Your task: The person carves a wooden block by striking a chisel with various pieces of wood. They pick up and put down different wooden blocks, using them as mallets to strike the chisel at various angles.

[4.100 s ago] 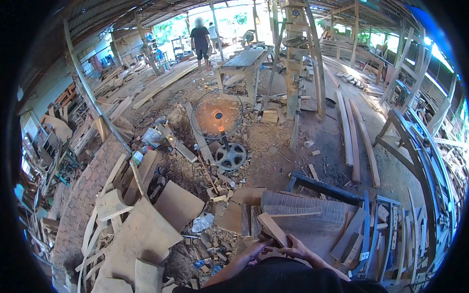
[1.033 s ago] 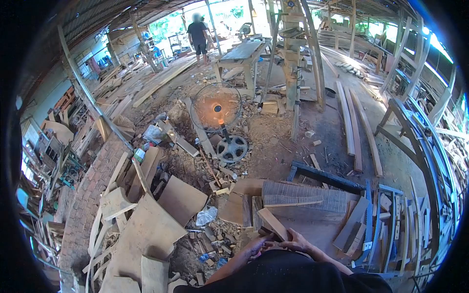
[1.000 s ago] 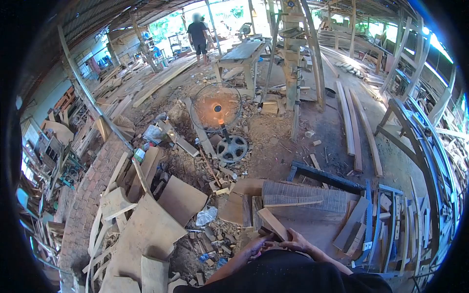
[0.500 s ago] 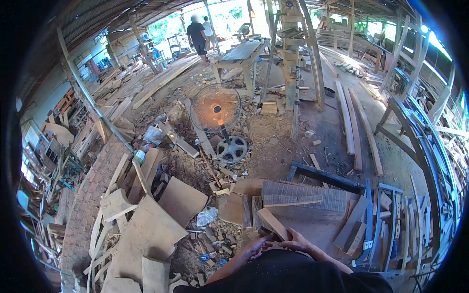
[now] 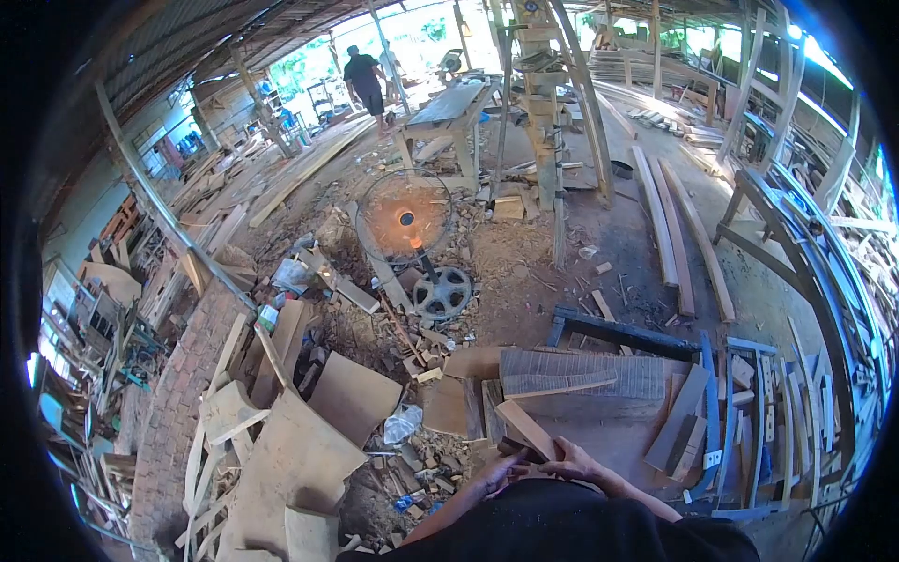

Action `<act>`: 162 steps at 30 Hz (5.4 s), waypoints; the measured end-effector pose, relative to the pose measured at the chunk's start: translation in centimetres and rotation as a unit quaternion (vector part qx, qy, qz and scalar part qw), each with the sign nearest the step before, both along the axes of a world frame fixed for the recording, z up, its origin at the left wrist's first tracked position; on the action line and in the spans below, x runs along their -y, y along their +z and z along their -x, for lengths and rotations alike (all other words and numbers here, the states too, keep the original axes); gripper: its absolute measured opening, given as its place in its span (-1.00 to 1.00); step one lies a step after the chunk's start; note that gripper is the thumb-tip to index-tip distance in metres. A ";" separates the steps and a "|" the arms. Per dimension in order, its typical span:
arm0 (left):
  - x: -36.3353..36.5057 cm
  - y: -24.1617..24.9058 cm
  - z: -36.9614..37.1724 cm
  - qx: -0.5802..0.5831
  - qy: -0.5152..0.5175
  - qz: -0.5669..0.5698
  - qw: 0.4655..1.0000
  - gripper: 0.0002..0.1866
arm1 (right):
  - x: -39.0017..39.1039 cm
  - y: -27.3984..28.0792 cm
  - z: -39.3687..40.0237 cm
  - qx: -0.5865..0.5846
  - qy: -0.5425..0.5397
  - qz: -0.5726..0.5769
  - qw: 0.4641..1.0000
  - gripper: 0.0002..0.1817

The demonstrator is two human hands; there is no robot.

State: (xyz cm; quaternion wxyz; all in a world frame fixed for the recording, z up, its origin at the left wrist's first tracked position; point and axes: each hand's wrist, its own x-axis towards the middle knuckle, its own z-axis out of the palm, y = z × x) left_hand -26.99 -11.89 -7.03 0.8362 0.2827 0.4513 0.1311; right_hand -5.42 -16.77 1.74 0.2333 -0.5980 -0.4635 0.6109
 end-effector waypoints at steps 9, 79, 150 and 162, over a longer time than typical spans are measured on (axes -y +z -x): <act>-0.2 1.7 -0.1 -0.025 0.007 0.001 1.000 -0.41 | 0.4 -0.5 0.1 -0.018 -0.024 -0.016 0.999 -0.30; -10.0 13.8 -24.2 -0.151 0.444 -0.575 0.671 -0.52 | 0.9 14.3 -15.8 -0.019 -0.282 -0.493 0.823 -0.45; -8.7 11.0 -25.2 -0.145 0.203 -0.675 0.694 -0.76 | -0.7 18.9 -16.1 -0.075 -0.473 -0.615 0.626 -0.40; -7.4 13.4 -24.5 -0.048 0.192 -0.784 0.588 -0.75 | 1.6 13.6 -17.3 0.031 -0.385 -0.316 0.866 -0.51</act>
